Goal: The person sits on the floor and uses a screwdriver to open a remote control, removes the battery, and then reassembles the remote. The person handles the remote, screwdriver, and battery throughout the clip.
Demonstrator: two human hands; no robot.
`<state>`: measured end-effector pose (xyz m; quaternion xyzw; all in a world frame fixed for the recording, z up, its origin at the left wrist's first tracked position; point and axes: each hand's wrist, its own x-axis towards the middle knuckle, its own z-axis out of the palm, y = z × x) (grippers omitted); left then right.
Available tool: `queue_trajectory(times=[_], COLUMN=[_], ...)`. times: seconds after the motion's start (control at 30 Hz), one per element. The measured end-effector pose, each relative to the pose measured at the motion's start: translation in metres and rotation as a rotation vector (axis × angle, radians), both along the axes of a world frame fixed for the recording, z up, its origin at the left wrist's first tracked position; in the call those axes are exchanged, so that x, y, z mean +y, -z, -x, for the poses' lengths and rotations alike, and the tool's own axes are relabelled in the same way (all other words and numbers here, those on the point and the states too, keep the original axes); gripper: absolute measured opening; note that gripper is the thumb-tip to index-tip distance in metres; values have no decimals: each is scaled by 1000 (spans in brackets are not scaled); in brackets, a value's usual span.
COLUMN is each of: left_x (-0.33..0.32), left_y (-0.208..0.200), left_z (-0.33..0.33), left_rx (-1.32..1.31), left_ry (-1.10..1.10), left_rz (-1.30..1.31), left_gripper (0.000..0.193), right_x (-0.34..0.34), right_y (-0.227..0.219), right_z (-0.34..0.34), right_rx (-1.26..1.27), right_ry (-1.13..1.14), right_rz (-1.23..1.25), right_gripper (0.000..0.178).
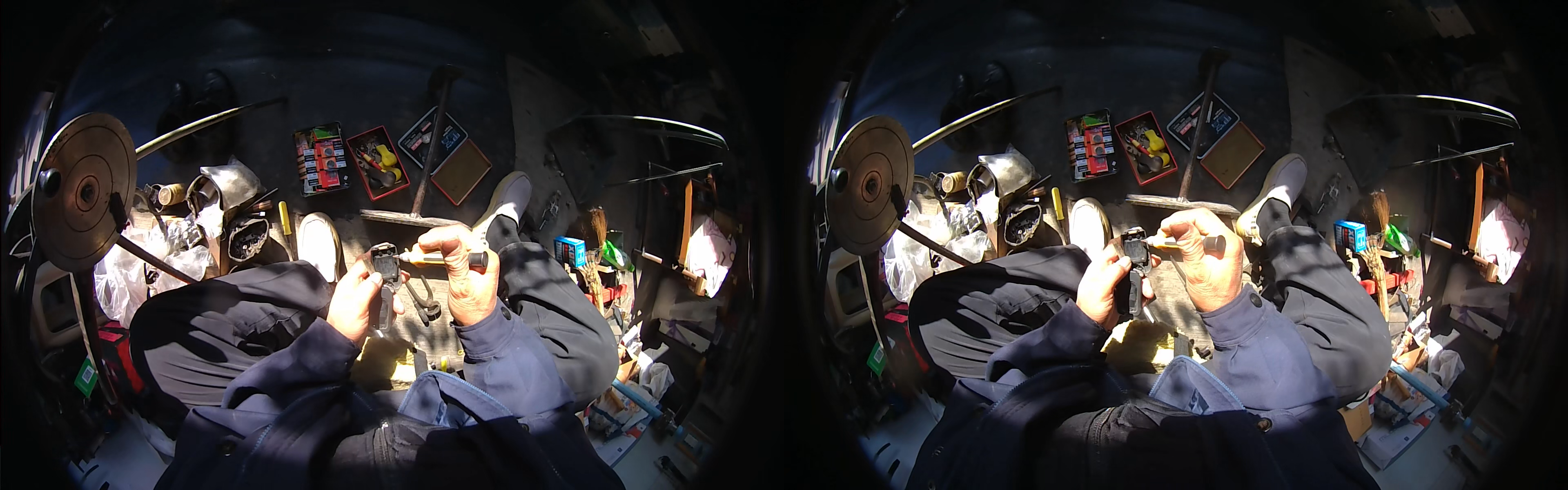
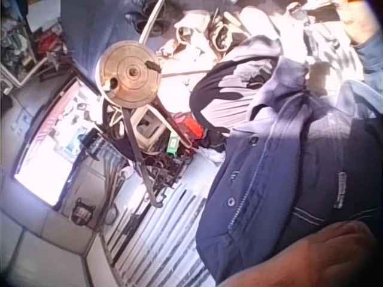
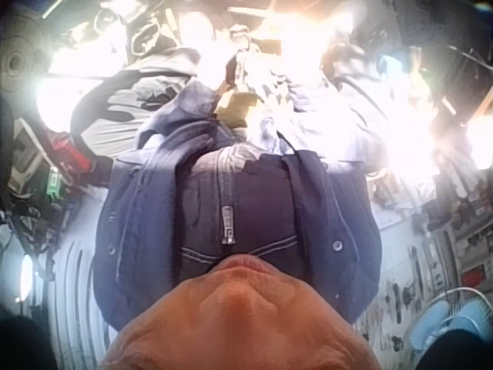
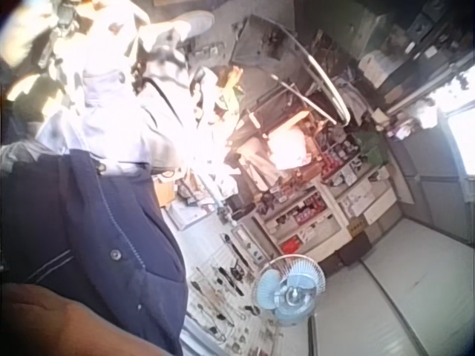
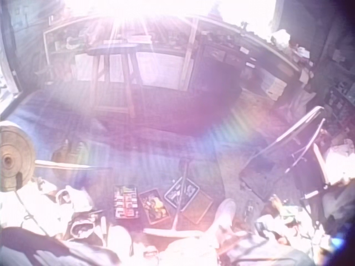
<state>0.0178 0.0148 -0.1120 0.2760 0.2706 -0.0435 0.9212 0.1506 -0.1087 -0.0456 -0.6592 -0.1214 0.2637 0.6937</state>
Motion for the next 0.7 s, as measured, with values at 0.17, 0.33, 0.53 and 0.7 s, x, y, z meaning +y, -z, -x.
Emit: queue_trajectory(times=[0.17, 0.33, 0.53, 0.7], left_x=[0, -2, -4, -3], left_y=[0, 3, 1, -1], left_z=[2, 3, 3, 3], left_rx=[17, 0, 6, 13], left_ry=[9, 11, 67, 96], left_rz=[18, 15, -78, -74], left_gripper=[46, 47, 47, 50], right_x=[2, -1, -7, -13], right_y=[6, 7, 16, 18], right_z=[0, -1, -15, -23], right_rx=[-170, -31, 158, 321], right_ry=[-33, -28, 53, 109], right_rz=[63, 102, 190, 193], right_gripper=[33, 32, 54, 56])
